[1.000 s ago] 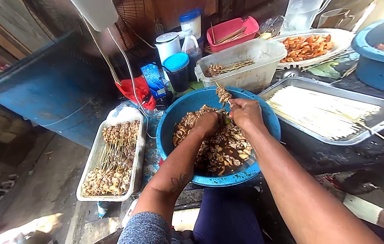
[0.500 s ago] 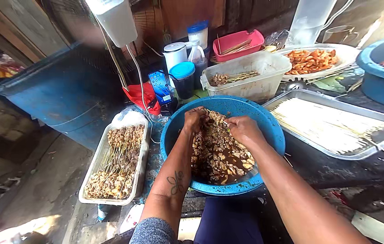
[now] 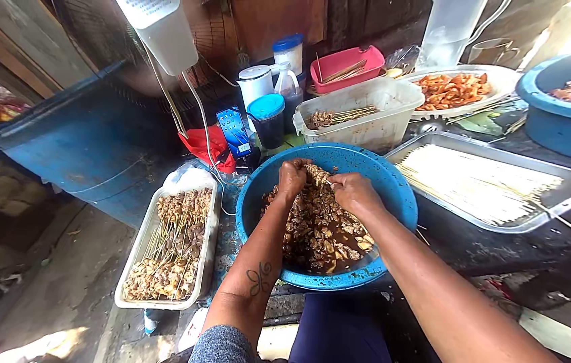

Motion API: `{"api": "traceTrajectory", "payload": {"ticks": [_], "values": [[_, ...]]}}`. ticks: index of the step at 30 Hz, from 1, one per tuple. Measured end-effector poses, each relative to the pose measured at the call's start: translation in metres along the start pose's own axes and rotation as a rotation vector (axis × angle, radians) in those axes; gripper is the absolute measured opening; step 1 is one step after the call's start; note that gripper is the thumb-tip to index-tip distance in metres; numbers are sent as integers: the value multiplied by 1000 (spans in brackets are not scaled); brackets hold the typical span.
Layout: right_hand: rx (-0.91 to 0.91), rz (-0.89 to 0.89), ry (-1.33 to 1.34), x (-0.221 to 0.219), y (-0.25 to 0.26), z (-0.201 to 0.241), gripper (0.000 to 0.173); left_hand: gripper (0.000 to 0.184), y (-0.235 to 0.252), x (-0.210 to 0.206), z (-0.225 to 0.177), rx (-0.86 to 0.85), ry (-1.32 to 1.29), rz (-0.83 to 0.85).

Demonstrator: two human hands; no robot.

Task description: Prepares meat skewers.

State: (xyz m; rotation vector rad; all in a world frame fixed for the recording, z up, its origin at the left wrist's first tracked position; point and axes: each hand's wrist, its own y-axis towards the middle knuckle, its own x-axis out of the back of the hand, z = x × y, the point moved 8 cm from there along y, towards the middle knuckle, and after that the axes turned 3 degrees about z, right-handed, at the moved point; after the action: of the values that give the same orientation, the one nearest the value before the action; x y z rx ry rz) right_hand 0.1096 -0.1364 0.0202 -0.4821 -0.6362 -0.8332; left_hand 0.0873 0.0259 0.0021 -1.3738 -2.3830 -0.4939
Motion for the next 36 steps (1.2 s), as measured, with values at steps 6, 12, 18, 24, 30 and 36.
{"api": "traceTrajectory", "payload": {"ticks": [6, 12, 18, 24, 30, 36], "values": [[48, -61, 177, 2, 7, 0, 23, 35, -9, -4, -6, 158, -725, -119], [147, 7, 176, -9, 1, 4, 24, 13, -21, -30, -17, 288, -1234, -29], [168, -53, 104, -16, -4, 8, 22, 14, -24, -31, -12, 329, -997, -197], [136, 88, 317, -31, -8, 1, 18, 30, -33, -23, -6, 405, -686, -98], [107, 84, 395, -19, -2, -13, 39, 10, -110, 57, -31, 354, -673, -4], [71, 160, 253, -23, -16, 1, 30, 37, -195, 171, -22, 266, -145, 57]]}}
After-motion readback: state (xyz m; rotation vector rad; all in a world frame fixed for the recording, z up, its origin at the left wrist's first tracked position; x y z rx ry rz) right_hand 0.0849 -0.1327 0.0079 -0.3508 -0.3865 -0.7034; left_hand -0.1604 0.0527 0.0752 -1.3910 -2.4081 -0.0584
